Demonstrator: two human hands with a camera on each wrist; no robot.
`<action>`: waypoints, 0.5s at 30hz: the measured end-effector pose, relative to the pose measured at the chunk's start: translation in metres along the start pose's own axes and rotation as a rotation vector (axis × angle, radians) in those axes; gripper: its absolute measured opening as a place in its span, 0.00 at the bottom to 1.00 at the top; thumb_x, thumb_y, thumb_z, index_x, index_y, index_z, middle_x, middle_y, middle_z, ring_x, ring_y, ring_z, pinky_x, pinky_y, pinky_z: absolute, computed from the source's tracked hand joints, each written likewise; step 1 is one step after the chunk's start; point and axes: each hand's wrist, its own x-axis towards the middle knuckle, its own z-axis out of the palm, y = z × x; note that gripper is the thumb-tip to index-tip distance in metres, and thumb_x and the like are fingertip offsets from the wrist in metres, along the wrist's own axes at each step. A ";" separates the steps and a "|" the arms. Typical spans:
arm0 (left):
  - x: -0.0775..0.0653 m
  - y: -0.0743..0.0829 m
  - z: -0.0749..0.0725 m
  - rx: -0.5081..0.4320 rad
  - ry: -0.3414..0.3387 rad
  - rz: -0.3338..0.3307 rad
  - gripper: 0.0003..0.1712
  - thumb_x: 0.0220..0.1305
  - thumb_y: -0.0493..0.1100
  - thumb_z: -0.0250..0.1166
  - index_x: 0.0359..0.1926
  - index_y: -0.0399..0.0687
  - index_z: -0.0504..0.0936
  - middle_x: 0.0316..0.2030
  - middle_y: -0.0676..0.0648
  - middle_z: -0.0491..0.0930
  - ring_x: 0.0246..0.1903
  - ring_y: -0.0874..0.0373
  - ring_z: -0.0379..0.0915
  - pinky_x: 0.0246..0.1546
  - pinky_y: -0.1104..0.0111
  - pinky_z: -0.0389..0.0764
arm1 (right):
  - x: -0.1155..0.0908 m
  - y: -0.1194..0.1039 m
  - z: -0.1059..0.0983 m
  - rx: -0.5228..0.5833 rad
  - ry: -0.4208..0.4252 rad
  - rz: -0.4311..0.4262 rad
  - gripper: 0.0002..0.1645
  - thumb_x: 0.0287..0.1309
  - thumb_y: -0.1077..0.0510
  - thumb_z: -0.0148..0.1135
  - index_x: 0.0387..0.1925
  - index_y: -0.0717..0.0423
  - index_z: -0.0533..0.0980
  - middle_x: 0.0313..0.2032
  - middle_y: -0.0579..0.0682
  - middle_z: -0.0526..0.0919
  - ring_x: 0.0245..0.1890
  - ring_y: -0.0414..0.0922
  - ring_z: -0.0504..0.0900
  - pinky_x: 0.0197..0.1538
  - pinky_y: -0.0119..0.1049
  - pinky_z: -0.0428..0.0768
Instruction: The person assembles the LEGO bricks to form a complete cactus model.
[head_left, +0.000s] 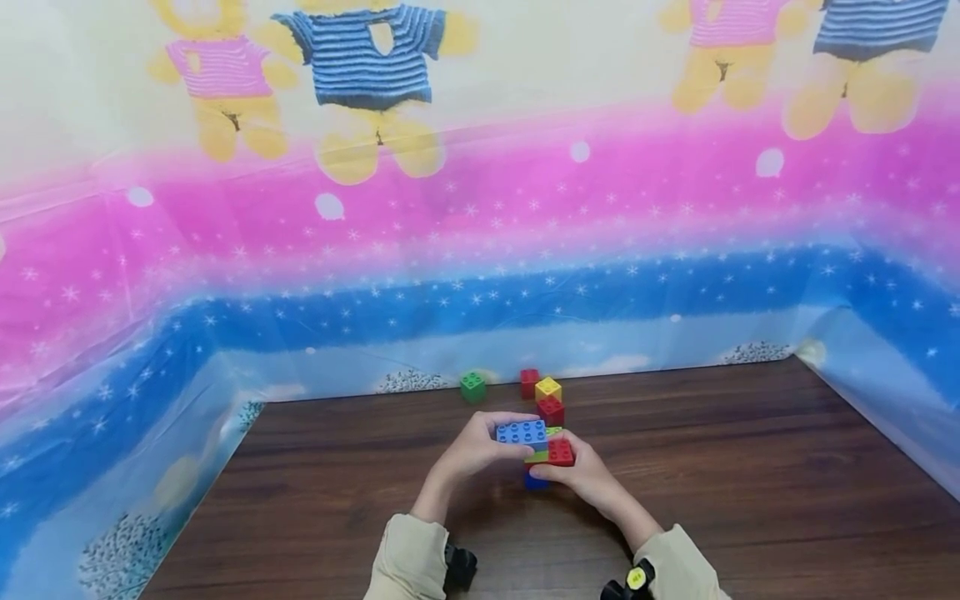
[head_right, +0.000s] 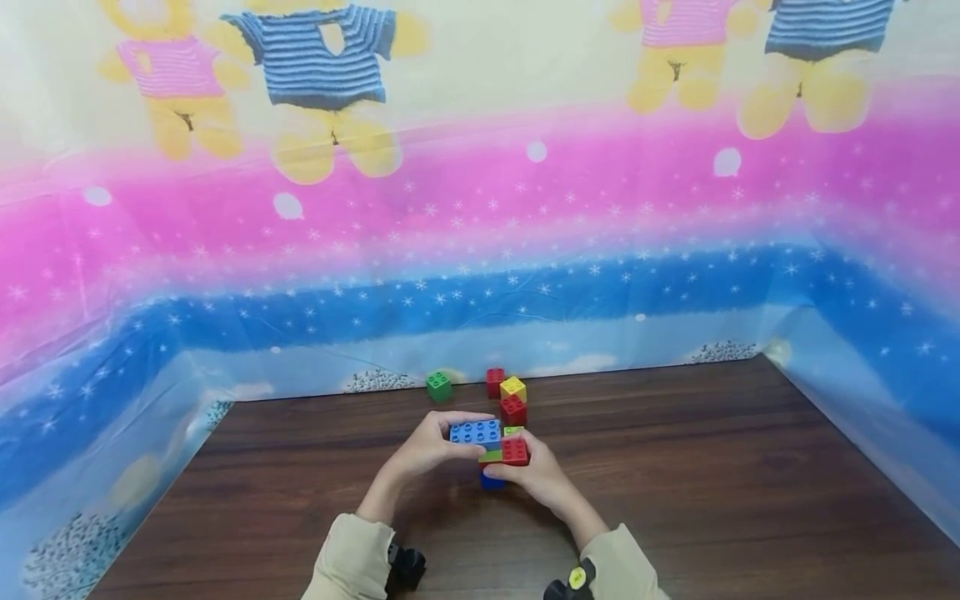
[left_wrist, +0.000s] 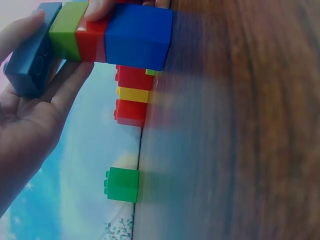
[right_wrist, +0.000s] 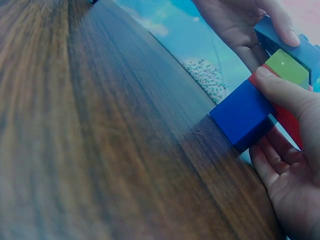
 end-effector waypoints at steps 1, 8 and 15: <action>0.000 0.000 0.000 0.001 0.000 0.001 0.25 0.60 0.43 0.69 0.60 0.48 0.79 0.54 0.40 0.80 0.45 0.58 0.78 0.51 0.65 0.82 | 0.000 0.000 0.000 0.004 0.000 0.001 0.33 0.58 0.48 0.68 0.61 0.57 0.68 0.55 0.55 0.79 0.51 0.44 0.80 0.59 0.41 0.79; 0.001 0.000 0.001 -0.007 -0.015 0.025 0.26 0.61 0.45 0.69 0.60 0.50 0.78 0.56 0.41 0.79 0.47 0.57 0.78 0.52 0.65 0.81 | 0.001 0.002 -0.001 0.010 -0.012 -0.003 0.34 0.58 0.47 0.67 0.60 0.57 0.67 0.55 0.55 0.79 0.51 0.45 0.79 0.59 0.42 0.79; 0.001 -0.001 0.001 0.020 0.008 0.030 0.23 0.61 0.44 0.68 0.58 0.49 0.80 0.55 0.41 0.79 0.46 0.57 0.76 0.49 0.67 0.81 | 0.000 0.001 -0.001 0.022 -0.020 -0.003 0.34 0.59 0.47 0.67 0.62 0.57 0.67 0.56 0.56 0.79 0.52 0.46 0.79 0.59 0.44 0.78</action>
